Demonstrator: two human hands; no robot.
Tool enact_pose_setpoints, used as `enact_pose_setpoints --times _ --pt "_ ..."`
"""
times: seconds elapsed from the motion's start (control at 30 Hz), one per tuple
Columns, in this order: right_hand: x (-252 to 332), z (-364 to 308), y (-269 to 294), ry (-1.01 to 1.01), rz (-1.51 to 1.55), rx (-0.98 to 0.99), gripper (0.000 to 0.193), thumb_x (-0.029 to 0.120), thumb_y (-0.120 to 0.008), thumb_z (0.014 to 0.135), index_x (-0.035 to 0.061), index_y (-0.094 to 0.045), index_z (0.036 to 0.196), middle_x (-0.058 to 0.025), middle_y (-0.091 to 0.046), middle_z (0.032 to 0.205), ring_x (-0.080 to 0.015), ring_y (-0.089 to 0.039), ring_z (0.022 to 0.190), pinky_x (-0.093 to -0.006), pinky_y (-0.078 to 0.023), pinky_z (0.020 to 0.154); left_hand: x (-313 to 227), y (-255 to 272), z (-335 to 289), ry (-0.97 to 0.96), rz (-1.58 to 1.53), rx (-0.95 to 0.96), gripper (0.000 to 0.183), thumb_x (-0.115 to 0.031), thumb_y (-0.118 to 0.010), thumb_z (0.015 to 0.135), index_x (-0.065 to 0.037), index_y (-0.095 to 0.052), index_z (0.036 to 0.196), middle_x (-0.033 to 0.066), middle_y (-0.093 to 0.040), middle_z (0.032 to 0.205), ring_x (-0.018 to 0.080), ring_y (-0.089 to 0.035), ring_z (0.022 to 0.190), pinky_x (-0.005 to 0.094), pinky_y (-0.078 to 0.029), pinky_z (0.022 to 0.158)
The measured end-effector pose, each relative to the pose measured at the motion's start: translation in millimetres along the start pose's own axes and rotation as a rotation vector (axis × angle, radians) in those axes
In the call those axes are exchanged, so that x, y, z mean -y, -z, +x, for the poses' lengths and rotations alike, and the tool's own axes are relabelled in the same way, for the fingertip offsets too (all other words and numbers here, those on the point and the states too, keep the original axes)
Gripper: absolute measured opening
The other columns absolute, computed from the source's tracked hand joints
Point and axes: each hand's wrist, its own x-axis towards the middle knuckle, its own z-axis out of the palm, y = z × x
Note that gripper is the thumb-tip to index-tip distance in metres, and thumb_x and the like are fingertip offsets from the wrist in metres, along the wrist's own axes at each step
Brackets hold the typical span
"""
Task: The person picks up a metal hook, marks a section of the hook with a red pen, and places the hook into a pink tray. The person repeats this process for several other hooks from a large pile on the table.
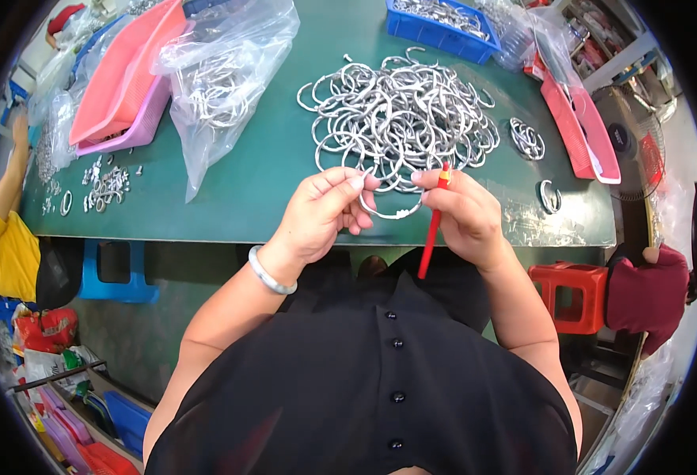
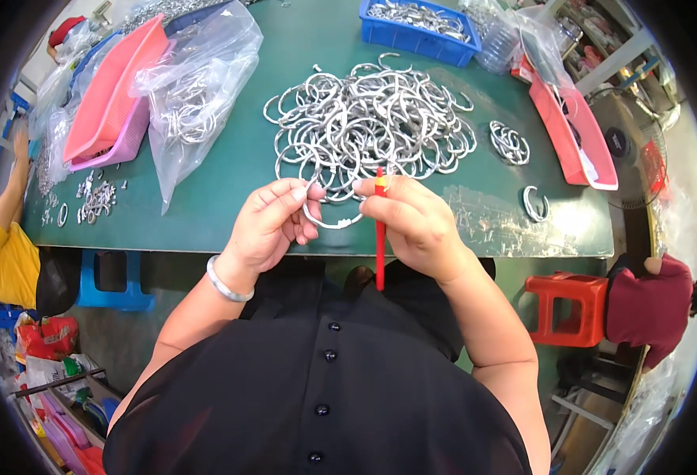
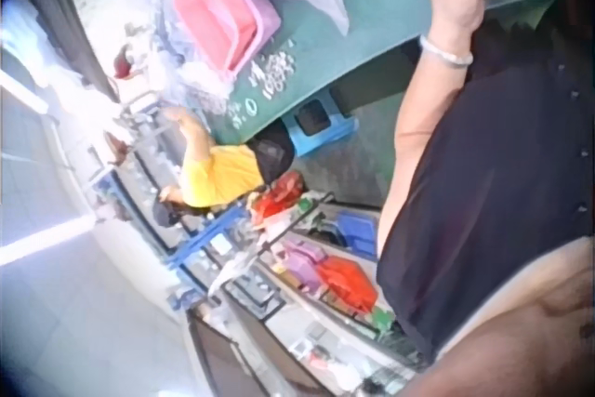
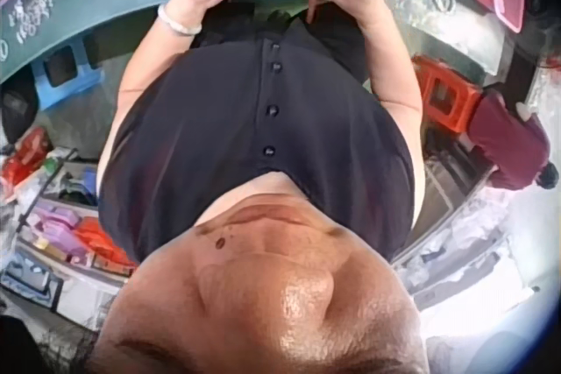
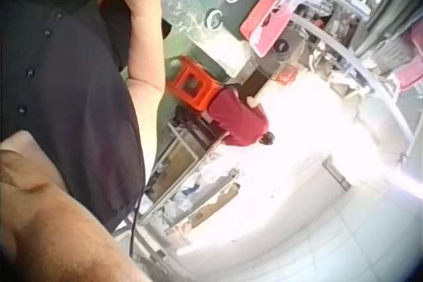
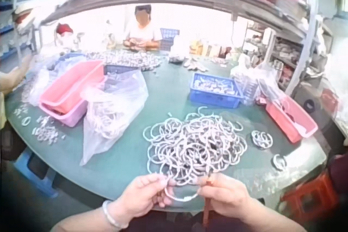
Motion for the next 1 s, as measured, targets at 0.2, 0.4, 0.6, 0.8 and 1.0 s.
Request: enact_pose_setpoints --times 0.2,0.4,0.6,0.8,1.0 --pt "-4 -25 -15 -0.292 0.223 -0.122 0.034 -0.018 -0.048 0.062 0.0043 -0.055 0.086 -0.0125 -0.061 0.095 -0.0235 -0.061 0.079 -0.0283 -0.049 0.067 4 -2 -1 0.021 0.029 -0.011 0.022 -0.017 -0.045 0.09 0.0 -0.056 0.098 0.0037 -0.059 0.075 0.0101 -0.057 0.06 0.0195 -0.045 0.053" --pt "-7 -32 -17 -0.292 0.225 -0.167 0.032 -0.018 -0.048 0.063 0.0038 -0.055 0.085 -0.0125 -0.062 0.093 -0.0232 -0.062 0.078 -0.0284 -0.049 0.067 5 -6 -2 0.02 0.072 -0.005 0.022 -0.013 -0.047 0.088 0.001 -0.055 0.104 0.0036 -0.059 0.078 0.0099 -0.058 0.064 0.0194 -0.045 0.056" --pt "-9 -42 -22 -0.358 0.338 -0.265 0.023 -0.014 -0.051 0.074 0.0027 -0.052 0.09 -0.0146 -0.06 0.1 -0.0213 -0.061 0.088 -0.0282 -0.049 0.075 7 -8 1 0.038 0.103 -0.026 0.023 -0.009 -0.053 0.085 0.001 -0.055 0.105 0.0032 -0.059 0.08 0.0093 -0.057 0.065 0.0189 -0.045 0.057" --pt "-13 -51 -21 -0.463 0.689 -0.331 0.018 -0.005 -0.048 0.084 0.0035 -0.042 0.098 -0.0178 -0.053 0.111 -0.0197 -0.058 0.093 -0.0305 -0.047 0.08 6 -10 3 0.037 0.155 -0.03 0.023 -0.01 -0.053 0.085 0.001 -0.055 0.105 0.0032 -0.059 0.08 0.0092 -0.057 0.066 0.0188 -0.045 0.058" --pt "-4 -47 -17 -0.591 0.842 -0.388 0.021 -0.001 -0.051 0.084 0.0046 -0.038 0.099 -0.0144 -0.055 0.103 -0.0135 -0.055 0.083 -0.0273 -0.045 0.075 6 -10 4 0.017 0.187 -0.018 0.024 -0.009 -0.053 0.085 0.001 -0.054 0.107 0.0036 -0.059 0.081 0.0094 -0.057 0.067 0.0187 -0.045 0.058"
